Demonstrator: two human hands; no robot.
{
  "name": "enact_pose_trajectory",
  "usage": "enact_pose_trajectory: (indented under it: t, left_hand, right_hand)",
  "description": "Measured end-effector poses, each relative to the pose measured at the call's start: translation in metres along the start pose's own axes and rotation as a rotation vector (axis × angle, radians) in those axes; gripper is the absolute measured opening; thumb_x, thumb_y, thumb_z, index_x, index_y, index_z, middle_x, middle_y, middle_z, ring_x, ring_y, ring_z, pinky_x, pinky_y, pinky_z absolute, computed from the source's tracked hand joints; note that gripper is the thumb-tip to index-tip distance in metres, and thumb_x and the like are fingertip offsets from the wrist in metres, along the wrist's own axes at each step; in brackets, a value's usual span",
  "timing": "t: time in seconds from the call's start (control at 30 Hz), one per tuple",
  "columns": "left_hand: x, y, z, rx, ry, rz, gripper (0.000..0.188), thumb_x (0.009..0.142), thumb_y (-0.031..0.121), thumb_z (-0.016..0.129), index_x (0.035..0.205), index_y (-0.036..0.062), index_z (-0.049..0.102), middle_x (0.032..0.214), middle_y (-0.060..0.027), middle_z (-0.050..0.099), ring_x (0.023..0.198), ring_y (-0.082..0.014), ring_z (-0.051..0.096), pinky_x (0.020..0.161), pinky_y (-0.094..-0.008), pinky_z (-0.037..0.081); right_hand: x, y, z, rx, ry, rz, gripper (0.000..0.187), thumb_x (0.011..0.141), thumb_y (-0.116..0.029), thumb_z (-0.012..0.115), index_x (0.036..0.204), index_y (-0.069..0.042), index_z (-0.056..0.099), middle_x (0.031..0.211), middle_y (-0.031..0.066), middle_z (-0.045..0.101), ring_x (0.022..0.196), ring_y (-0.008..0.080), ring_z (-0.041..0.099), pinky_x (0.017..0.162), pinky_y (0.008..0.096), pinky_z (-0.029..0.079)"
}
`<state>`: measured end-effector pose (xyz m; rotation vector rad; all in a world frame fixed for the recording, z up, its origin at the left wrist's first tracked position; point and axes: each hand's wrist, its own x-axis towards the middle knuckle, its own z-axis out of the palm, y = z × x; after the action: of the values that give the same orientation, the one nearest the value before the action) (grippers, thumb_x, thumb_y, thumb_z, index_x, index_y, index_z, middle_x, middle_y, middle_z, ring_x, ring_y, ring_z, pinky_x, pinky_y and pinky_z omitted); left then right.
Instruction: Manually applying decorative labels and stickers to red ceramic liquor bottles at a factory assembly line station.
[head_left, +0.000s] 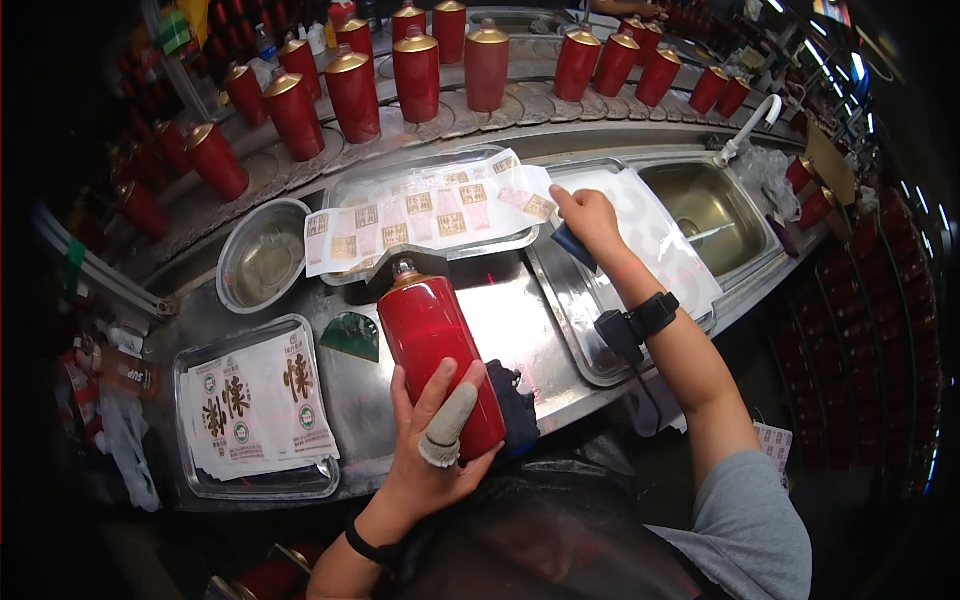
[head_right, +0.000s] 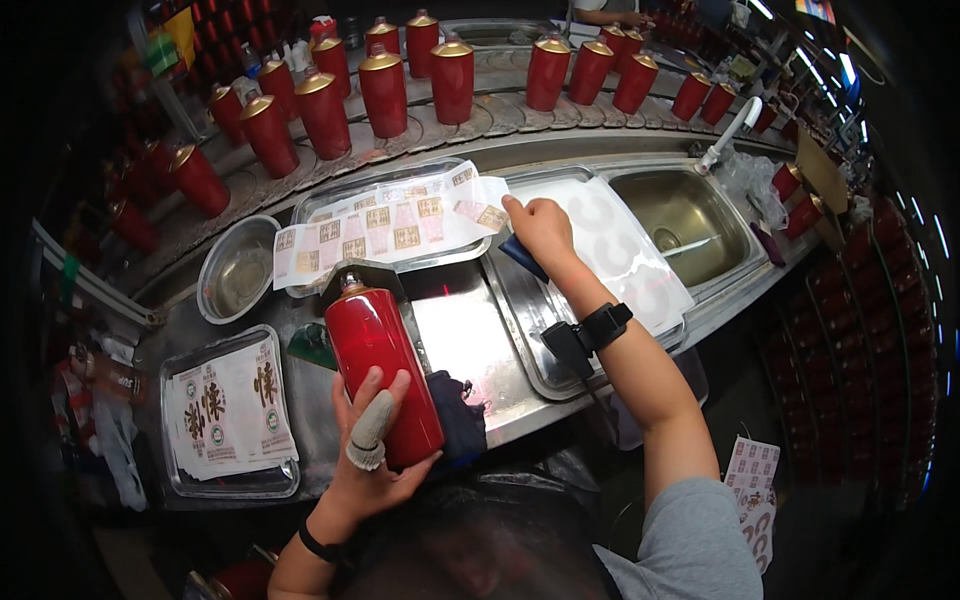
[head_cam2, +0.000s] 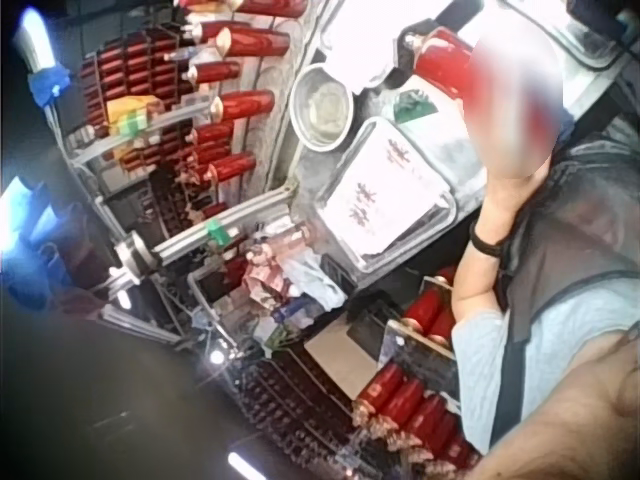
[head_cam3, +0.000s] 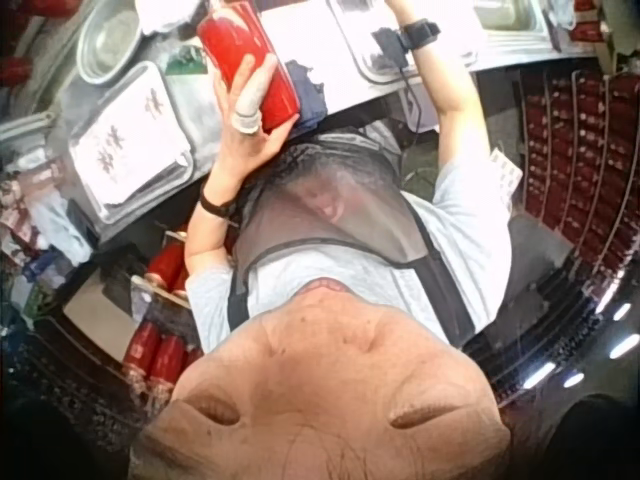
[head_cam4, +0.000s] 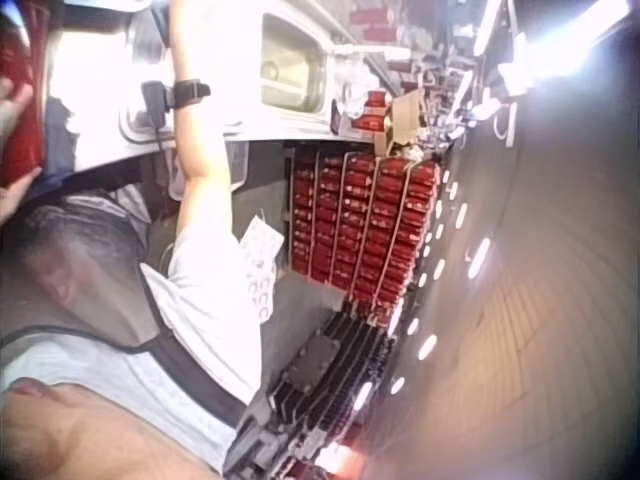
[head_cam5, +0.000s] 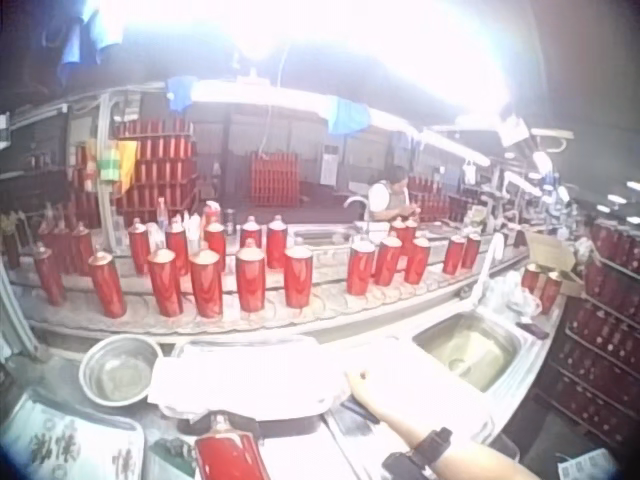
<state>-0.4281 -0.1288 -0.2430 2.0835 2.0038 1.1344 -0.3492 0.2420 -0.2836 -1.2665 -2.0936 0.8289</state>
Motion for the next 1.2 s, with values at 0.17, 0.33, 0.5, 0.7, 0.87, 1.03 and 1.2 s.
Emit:
enact_pose_trajectory:
  t: [0.17,0.33,0.5,0.7,0.87,1.03,1.2]
  left_hand:
    - [-0.012,-0.010,0.001,0.053,0.141,-0.116,0.115,0.067,0.035,0.086,0.154,0.0108,0.014,0.159,-0.0258,0.018,0.148,-0.0431,0.016,0.115,-0.0635,0.004]
    - [-0.016,-0.006,-0.004,0.178,0.084,-0.160,0.122,0.065,0.040,0.087,0.153,-0.0016,0.013,0.159,-0.0204,0.016,0.148,-0.0373,0.018,0.121,-0.0495,0.012]
    - [-0.012,-0.010,0.008,0.086,0.112,-0.124,0.123,0.066,0.042,0.087,0.153,-0.0016,0.012,0.159,-0.0198,0.016,0.148,-0.0371,0.017,0.121,-0.0481,0.016]
    - [-0.014,-0.013,0.010,0.073,0.134,-0.120,0.124,0.067,0.042,0.088,0.153,-0.0009,0.009,0.159,-0.0207,0.015,0.148,-0.0376,0.016,0.121,-0.0482,0.016]
    - [-0.010,-0.006,0.010,-0.006,0.124,-0.171,0.125,0.066,0.036,0.089,0.153,0.0015,0.007,0.160,-0.0208,0.014,0.149,-0.0382,0.014,0.121,-0.0484,0.016]
    - [-0.013,-0.010,0.009,-0.014,0.111,-0.159,0.125,0.066,0.034,0.089,0.153,0.0025,0.006,0.160,-0.0204,0.013,0.149,-0.0389,0.014,0.121,-0.0487,0.016]
    - [-0.019,-0.011,0.005,0.029,0.124,-0.168,0.121,0.064,0.034,0.089,0.152,0.0022,0.013,0.157,-0.0241,0.016,0.146,-0.0447,0.017,0.117,-0.0574,0.017]
  right_hand:
    - [0.007,0.027,0.025,0.415,-0.162,0.159,0.039,0.076,-0.035,0.080,0.062,-0.003,0.063,0.058,0.0027,0.060,0.052,0.0112,0.054,0.050,0.0301,0.045]
    - [0.003,0.001,0.035,0.260,-0.143,0.122,0.023,0.077,-0.018,0.073,0.071,0.003,0.071,0.065,0.0110,0.069,0.057,0.0162,0.062,0.056,0.0324,0.049]
    - [-0.002,0.005,0.007,0.220,-0.156,0.138,0.020,0.071,-0.020,0.071,0.070,0.000,0.071,0.070,0.0181,0.069,0.062,0.0288,0.067,0.061,0.0396,0.052]
    - [-0.017,-0.017,-0.009,-0.194,0.160,-0.172,0.016,0.080,-0.016,0.059,0.079,-0.003,0.069,0.082,0.0196,0.069,0.078,0.0392,0.067,0.069,0.0496,0.052]
    - [0.024,0.033,-0.022,-0.246,0.138,0.081,0.014,0.078,-0.018,0.064,0.081,-0.006,0.070,0.081,0.0164,0.070,0.081,0.0357,0.068,0.071,0.0443,0.053]
    - [0.039,0.063,-0.007,-0.413,-0.073,0.089,0.013,0.075,-0.020,0.068,0.081,-0.009,0.072,0.083,0.0147,0.071,0.083,0.0336,0.069,0.073,0.0412,0.054]
    - [0.046,0.036,-0.008,-0.340,-0.158,-0.051,0.015,0.074,-0.022,0.070,0.080,-0.009,0.074,0.081,0.0144,0.071,0.079,0.0331,0.069,0.071,0.0414,0.054]
